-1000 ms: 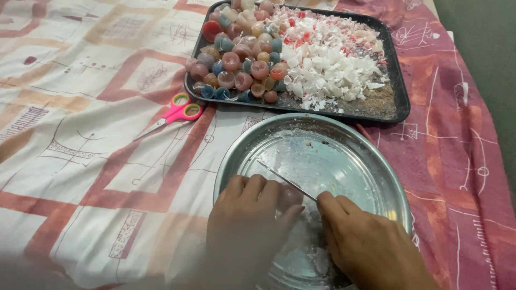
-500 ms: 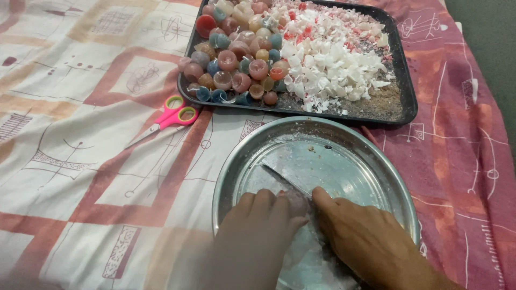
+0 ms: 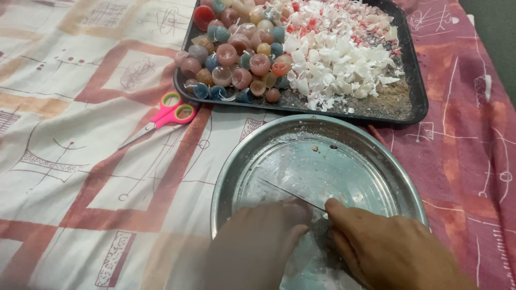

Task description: Cutting colorful wax scraps into smaller pieces using a knife on a metal tray.

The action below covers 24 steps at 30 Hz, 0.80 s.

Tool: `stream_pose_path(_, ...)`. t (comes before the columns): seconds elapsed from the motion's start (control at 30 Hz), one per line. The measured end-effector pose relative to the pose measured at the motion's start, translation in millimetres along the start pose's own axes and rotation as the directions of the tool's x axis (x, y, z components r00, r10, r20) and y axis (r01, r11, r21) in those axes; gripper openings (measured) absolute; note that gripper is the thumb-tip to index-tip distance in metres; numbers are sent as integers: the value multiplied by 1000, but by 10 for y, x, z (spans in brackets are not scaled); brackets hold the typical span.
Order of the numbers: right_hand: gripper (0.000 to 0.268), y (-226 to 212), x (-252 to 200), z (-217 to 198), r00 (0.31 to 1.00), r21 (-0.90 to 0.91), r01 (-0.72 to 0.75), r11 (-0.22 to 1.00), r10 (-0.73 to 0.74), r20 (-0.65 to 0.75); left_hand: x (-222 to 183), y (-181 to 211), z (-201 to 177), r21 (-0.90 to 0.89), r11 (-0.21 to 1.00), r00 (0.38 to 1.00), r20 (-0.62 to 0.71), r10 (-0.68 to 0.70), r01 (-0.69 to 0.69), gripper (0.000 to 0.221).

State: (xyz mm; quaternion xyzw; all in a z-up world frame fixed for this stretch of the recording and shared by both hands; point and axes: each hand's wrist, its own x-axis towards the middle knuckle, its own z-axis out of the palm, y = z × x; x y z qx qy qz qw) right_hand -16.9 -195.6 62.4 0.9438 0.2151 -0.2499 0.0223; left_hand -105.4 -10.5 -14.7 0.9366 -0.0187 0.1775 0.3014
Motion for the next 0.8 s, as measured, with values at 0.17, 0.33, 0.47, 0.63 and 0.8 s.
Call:
stream_pose_path(0.17, 33, -24, 88, -47, 998, -31, 34, 999, -32, 62, -8, -44, -7, 86, 993, 997, 24, 75, -77, 29)
stream_pose_path(0.33, 24, 49, 253, 14, 987, -44, 146, 988, -143, 71, -4, -28, -1, 58, 992, 993, -38, 115, -113, 29)
stream_pose_path(0.47, 22, 100, 284, 65, 965, -5, 261, 965, -261, -4, -34, -35, 26, 73, 994, 995, -55, 81, -77, 29)
stream_pose_path(0.63, 23, 79, 114, 48, 990, 32, 131, 991, -132, 39, -3, -16, -76, 91, 983, 986, -35, 161, -158, 23)
stream_pose_path(0.8, 40, 39, 66, 151, 995, -61, 77, 995, -73, 70, 11, -4, -48, 109, 991, 997, -8, 73, -71, 22)
